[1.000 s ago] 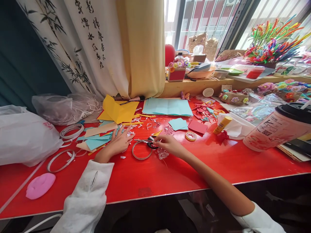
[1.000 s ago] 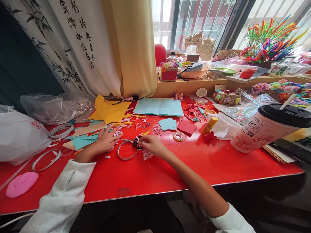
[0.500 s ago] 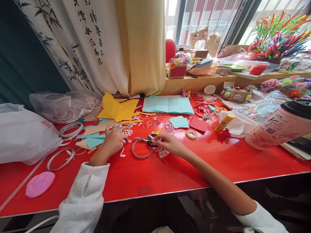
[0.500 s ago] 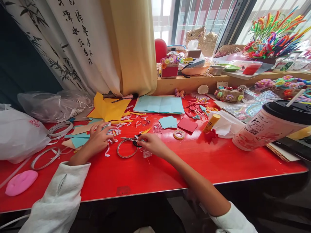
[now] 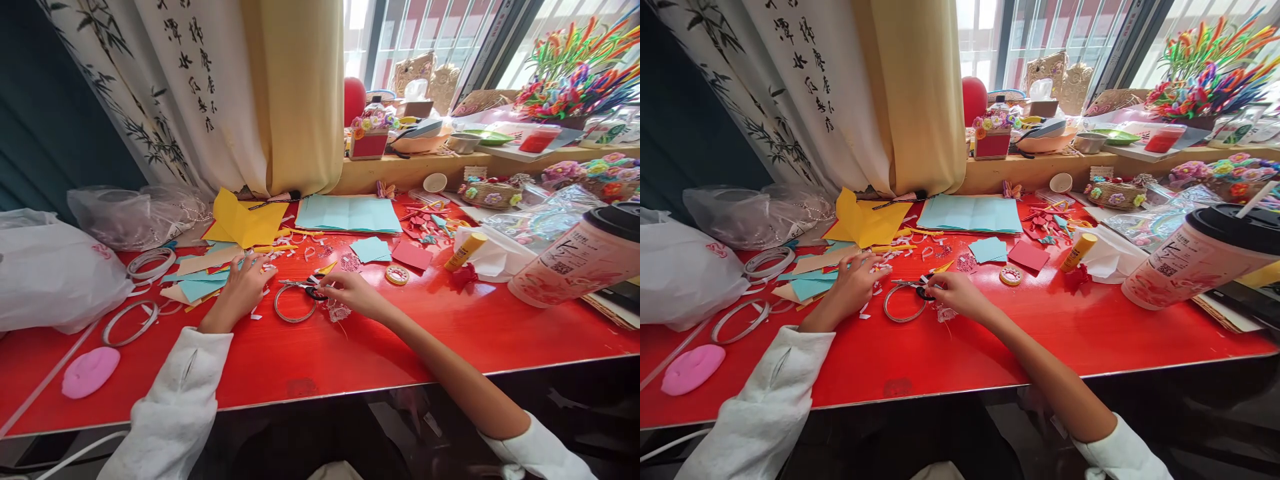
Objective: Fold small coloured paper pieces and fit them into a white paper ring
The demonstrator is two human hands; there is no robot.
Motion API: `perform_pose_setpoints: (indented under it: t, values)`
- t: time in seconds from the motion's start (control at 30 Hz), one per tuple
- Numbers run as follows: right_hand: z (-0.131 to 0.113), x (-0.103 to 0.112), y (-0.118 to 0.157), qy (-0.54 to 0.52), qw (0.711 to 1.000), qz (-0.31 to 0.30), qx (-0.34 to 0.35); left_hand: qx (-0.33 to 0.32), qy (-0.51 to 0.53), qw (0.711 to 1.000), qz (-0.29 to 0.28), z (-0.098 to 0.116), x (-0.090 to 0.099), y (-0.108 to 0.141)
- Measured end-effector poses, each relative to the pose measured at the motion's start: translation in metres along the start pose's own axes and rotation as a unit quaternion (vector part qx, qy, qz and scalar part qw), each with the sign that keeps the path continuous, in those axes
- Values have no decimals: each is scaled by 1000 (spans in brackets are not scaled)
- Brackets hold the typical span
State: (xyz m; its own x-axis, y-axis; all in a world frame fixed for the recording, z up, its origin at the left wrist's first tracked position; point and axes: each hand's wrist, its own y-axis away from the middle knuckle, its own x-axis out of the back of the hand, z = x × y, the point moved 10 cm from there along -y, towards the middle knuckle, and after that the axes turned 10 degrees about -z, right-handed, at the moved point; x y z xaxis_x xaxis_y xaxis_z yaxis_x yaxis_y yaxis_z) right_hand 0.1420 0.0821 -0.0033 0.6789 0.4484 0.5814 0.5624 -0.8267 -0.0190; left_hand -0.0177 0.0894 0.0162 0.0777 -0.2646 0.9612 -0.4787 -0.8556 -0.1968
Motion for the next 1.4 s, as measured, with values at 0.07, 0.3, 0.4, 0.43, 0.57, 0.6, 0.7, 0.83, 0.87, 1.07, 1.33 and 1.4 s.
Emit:
perform_pose_setpoints:
  t: [0.07, 0.3, 0.4, 0.43, 0.57, 0.6, 0.7, 0.83, 0.87, 1.07, 1.33, 1.4]
  values:
    - [1, -1, 1, -33, 999, -6, -5, 36, 28, 998, 35, -7, 10, 0]
    - [0, -11, 2, -166, 985, -40, 2, 139, 365, 913, 115, -21, 24, 2]
    - [-5, -12, 3, -162, 986, -37, 13, 65, 499, 864, 0, 15, 8, -9]
    - [-7, -11, 3, -155, 987, -36, 19, 40, 531, 846, -31, 27, 5, -11]
    - [-10, -14, 3, -140, 989, -45, 29, -9, 601, 795, -85, 53, 3, -11]
    - [-9, -14, 3, -141, 989, -45, 27, -8, 608, 789, -88, 53, 2, -10]
    - [-7, -14, 3, -144, 989, -39, 26, 19, 629, 772, -91, 48, -3, -11]
    - [-10, -11, 3, -107, 993, -20, 38, 43, 678, 727, -99, 46, -10, -13]
    - [-12, -9, 3, -86, 995, -9, 45, 46, 691, 714, -102, 47, -11, -13]
    - [-23, -3, 3, 71, 992, 46, 92, 84, 726, 674, -109, 49, -21, -10]
    - [-26, -8, 5, 158, 977, 61, 128, 118, 747, 647, -98, 49, -30, -10]
    - [-26, -7, 5, 156, 979, 60, 120, 114, 745, 652, -82, 47, -29, -11]
